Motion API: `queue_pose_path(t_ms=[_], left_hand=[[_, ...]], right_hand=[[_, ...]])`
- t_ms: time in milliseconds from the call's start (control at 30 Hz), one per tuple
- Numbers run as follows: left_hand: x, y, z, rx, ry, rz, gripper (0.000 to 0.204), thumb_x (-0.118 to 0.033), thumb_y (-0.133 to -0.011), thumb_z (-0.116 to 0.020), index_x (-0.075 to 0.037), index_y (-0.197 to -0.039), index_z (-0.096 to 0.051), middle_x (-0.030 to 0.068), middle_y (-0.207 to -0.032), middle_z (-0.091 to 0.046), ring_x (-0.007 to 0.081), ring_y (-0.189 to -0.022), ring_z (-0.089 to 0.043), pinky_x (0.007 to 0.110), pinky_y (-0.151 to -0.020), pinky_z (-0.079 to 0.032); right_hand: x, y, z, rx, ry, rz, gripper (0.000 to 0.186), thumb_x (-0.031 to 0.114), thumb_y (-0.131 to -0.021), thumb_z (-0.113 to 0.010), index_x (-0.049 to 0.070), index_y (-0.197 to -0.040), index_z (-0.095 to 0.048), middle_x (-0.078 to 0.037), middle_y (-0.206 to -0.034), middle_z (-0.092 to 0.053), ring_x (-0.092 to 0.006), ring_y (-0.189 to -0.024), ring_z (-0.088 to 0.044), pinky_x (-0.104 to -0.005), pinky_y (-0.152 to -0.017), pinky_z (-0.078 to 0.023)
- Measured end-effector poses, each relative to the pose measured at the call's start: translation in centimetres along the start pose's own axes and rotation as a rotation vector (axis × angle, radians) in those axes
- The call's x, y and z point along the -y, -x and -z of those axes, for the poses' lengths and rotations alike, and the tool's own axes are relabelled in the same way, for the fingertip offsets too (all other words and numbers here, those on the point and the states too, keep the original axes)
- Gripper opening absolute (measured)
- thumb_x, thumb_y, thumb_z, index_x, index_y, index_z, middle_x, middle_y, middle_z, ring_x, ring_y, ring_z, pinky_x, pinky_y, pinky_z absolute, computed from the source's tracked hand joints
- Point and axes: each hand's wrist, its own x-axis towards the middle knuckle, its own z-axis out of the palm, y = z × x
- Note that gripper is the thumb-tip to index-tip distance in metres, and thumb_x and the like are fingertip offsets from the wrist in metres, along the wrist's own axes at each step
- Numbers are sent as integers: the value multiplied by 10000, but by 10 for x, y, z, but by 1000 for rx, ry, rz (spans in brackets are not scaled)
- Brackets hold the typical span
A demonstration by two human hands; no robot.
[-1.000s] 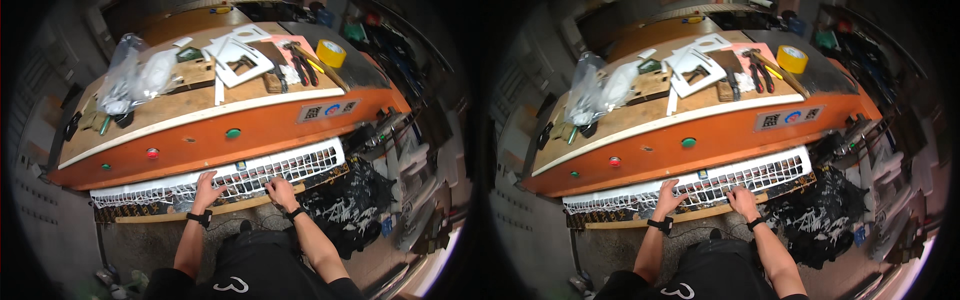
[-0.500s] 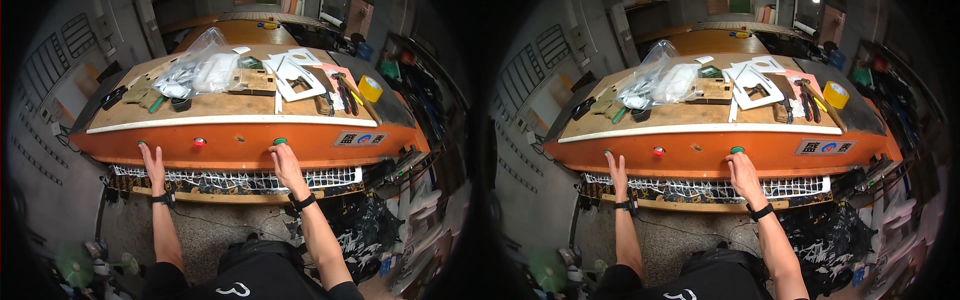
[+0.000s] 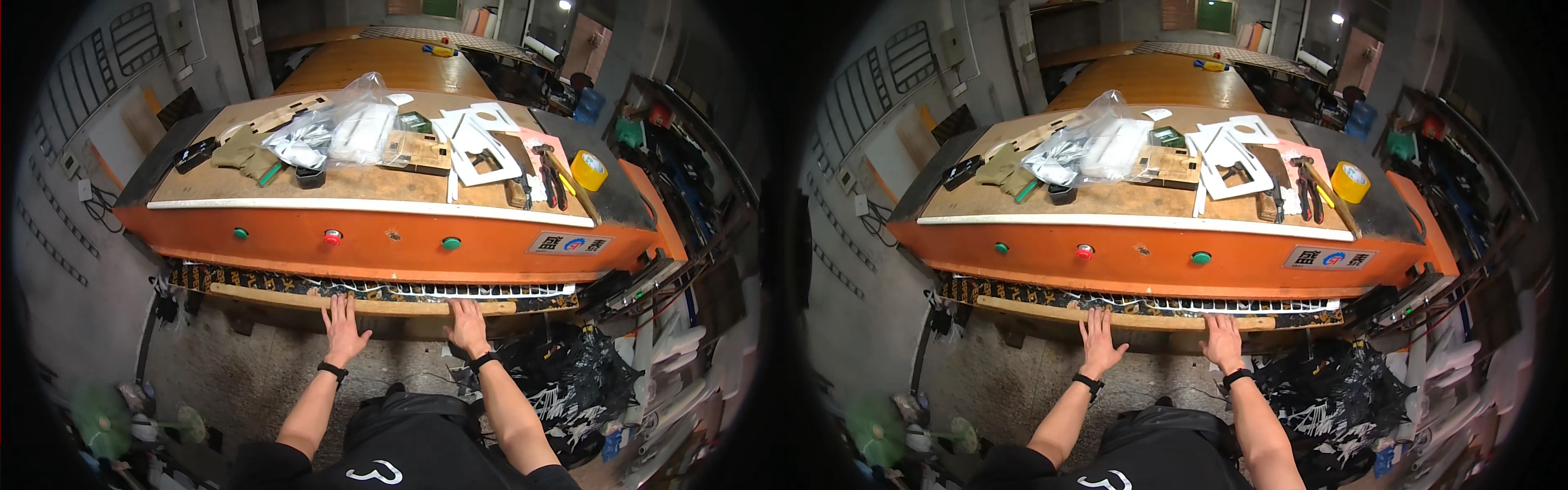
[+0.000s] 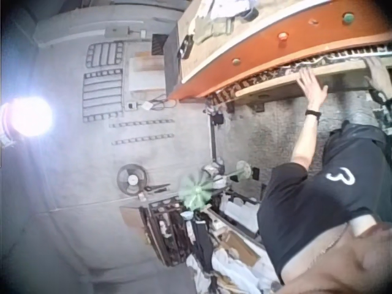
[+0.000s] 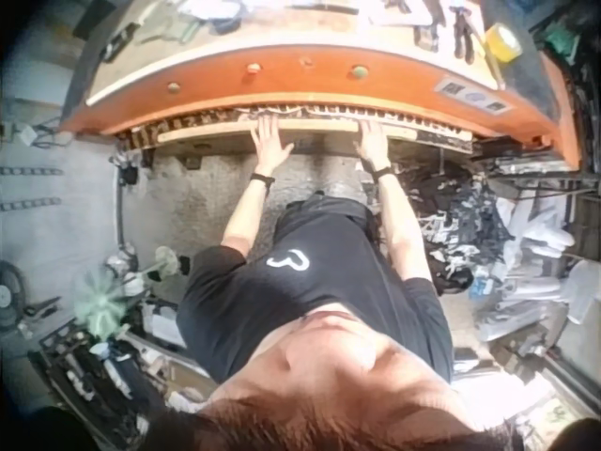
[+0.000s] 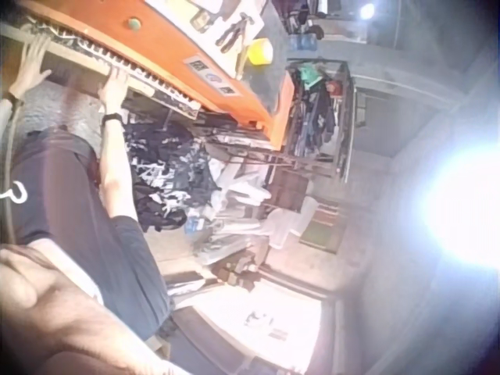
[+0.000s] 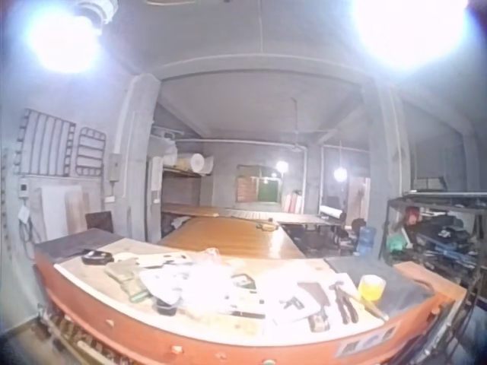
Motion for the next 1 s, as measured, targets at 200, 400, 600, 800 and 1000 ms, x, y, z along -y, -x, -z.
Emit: queue_pose_path(t_ms=[200, 400, 600, 800, 1000], left_hand=[[-3, -4, 15, -55, 7, 70, 871, -295, -818, -904, -87, -1573, -524, 171, -1615, -488, 353, -1586, -352, 678, -1248, -234], [8, -3, 24, -44, -12, 17, 733, -272, -820, -907, -134, -1487, -634, 131, -1516, -585, 326, -1505, -453, 641, -1176, -319], [15, -9, 7, -18, 27, 45, 394, -413, -958, -786, -90, -1182, -765, 140, -1271, -674, 357, -1275, -562, 639, -1102, -371], [13, -33, -31, 1, 90, 3, 353, -378, -965, -783, -55, -1108, -778, 176, -1195, -693, 374, -1258, -588, 632, -1096, -388], [-27, -74, -53, -48, 303, -337, 483, -249, -897, -844, -17, -1303, -722, 179, -1339, -674, 382, -1311, -596, 548, -1154, -429]], right_hand=[[7, -6, -3, 142, 63, -154, 779, 428, -798, -910, 71, -1428, -622, -207, -1381, -639, -420, -1386, -545, -532, -1260, -357], [15, -7, -4, 170, 84, -184, 858, 556, -767, -898, 44, -1404, -636, -201, -1398, -636, -370, -1401, -548, -520, -1273, -334], [18, 9, -19, 160, 95, -235, 846, 635, -775, -864, 46, -1354, -684, -195, -1365, -654, -355, -1388, -554, -520, -1261, -330], [4, 14, -40, 142, -37, -354, 618, 607, -830, -843, 73, -1139, -800, -176, -1256, -726, -346, -1316, -604, -565, -1145, -383], [-24, -17, -55, 0, -434, -481, 372, 339, -977, -770, -27, -1037, -801, -280, -983, -789, -460, -977, -768, -503, -885, -604]])
